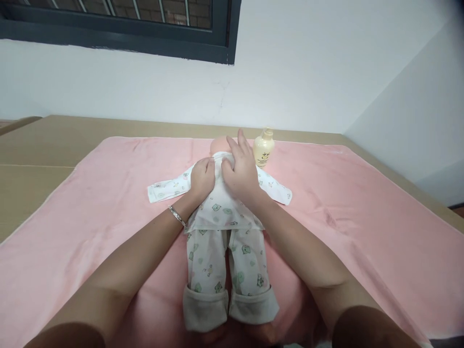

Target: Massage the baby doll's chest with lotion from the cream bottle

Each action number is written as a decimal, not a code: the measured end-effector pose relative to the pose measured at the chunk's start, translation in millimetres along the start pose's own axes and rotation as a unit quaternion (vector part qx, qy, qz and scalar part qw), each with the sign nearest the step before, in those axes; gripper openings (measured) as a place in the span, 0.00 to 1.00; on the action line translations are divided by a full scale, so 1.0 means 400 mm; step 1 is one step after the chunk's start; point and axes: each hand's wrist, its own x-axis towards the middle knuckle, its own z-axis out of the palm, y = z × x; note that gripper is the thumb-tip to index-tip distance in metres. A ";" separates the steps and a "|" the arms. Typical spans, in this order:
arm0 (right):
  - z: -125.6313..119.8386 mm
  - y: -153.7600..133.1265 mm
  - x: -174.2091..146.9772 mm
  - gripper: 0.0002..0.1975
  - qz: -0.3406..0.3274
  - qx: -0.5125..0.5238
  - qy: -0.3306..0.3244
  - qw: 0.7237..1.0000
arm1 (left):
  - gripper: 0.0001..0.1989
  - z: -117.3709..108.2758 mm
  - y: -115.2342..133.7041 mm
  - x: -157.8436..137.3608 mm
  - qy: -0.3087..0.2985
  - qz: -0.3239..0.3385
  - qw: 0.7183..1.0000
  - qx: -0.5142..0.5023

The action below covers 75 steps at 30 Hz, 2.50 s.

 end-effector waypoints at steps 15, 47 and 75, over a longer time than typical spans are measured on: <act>0.062 0.019 -0.008 0.26 -0.024 -0.042 -0.132 0.990 | 0.19 -0.021 0.011 0.023 -0.041 0.009 0.998 0.047; -0.059 0.329 0.157 0.32 -0.052 0.105 0.038 0.992 | 0.40 0.118 0.313 0.271 -0.164 -0.319 0.652 -0.668; -0.024 0.276 0.163 0.31 0.026 -0.050 0.072 0.996 | 0.29 -0.342 0.357 -0.003 -0.159 -0.281 0.667 -0.672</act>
